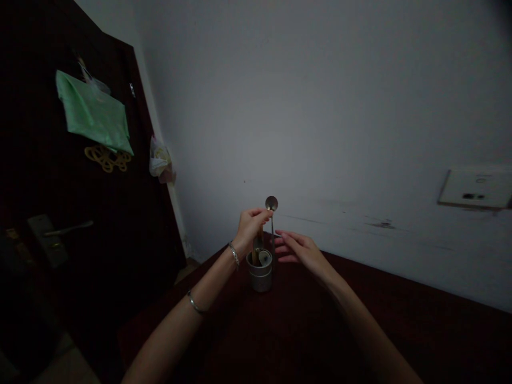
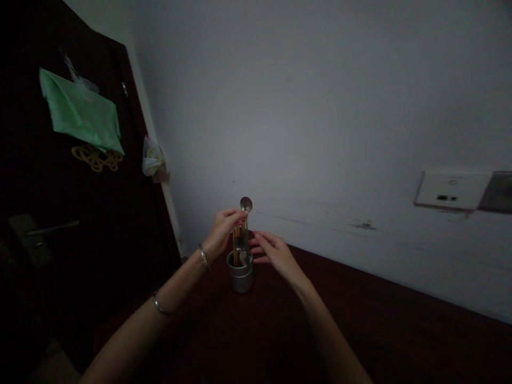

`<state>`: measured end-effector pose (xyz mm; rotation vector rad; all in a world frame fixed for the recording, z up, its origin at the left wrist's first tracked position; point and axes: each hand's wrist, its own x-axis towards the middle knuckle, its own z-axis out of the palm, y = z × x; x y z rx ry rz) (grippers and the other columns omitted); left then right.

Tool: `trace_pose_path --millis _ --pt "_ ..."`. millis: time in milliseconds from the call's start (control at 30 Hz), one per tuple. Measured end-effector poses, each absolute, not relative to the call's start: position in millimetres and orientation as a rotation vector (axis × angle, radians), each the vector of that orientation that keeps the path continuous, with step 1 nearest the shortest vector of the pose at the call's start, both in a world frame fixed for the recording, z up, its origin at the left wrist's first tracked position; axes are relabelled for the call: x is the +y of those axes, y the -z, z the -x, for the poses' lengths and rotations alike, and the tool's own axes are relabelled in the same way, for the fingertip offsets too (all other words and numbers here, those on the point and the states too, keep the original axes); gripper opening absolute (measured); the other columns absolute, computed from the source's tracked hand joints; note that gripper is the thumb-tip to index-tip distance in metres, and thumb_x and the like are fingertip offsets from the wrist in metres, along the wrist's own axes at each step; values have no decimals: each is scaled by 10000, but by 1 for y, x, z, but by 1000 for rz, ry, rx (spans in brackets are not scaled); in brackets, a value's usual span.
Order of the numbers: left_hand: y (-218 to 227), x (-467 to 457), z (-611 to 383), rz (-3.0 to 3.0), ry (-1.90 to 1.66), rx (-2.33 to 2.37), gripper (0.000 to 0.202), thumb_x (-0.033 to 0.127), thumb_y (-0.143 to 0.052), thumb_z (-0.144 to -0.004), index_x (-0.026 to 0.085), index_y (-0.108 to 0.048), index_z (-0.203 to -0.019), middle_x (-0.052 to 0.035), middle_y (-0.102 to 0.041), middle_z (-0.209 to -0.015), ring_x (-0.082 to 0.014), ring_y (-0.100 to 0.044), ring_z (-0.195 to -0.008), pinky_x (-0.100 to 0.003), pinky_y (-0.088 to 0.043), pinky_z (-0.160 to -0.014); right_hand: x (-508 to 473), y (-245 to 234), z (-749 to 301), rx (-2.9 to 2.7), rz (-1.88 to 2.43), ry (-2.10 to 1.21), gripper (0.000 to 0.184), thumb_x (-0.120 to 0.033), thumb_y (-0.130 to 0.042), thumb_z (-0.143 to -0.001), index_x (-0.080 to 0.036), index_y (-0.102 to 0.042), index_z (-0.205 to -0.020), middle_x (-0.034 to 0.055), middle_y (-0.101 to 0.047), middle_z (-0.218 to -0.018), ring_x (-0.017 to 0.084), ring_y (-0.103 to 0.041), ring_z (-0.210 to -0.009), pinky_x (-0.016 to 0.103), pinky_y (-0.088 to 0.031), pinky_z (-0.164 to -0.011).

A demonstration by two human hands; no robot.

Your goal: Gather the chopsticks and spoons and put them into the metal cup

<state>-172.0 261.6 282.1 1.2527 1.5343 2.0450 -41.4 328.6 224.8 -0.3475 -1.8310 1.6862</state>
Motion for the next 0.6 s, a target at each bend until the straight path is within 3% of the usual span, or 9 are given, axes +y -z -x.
trace_pose_path --millis 167,300,467,600 --pt "-269 270 160 -1317 -1950 1631 226 337 -644 -625 113 -614 -614 1 -537 -559 -88 -465 -534 -213 -352 -517 327 -223 41 -1791 285 -1793 342 -430 -595 -698 -128 -591 -860 74 -647 -783 131 -622 -590 220 -494 -486" --pt "-256 274 176 -1504 -1769 1754 293 389 -593 -677 106 -640 -738 -15 -575 -628 -89 -478 -552 -211 -369 -525 348 -209 41 -1790 322 -1759 277 -389 -596 -699 -135 -578 -808 46 -631 -715 125 -620 -552 199 -482 -447" --pt "-229 269 204 -1894 -1366 2108 191 272 -587 -688 126 -662 -785 -41 -607 -764 -112 -519 -645 -223 -410 -602 376 -170 45 -1747 748 -1715 122 -245 -518 -751 -130 -560 -762 26 -599 -651 109 -597 -520 180 -465 -384" --pt "-215 260 214 -2138 -946 2244 180 226 -574 -700 158 -660 -843 -52 -602 -906 -131 -546 -731 -236 -429 -673 385 -134 49 -1899 953 -1705 112 -166 -476 -760 -113 -550 -694 -2 -546 -553 78 -537 -449 181 -472 -371"
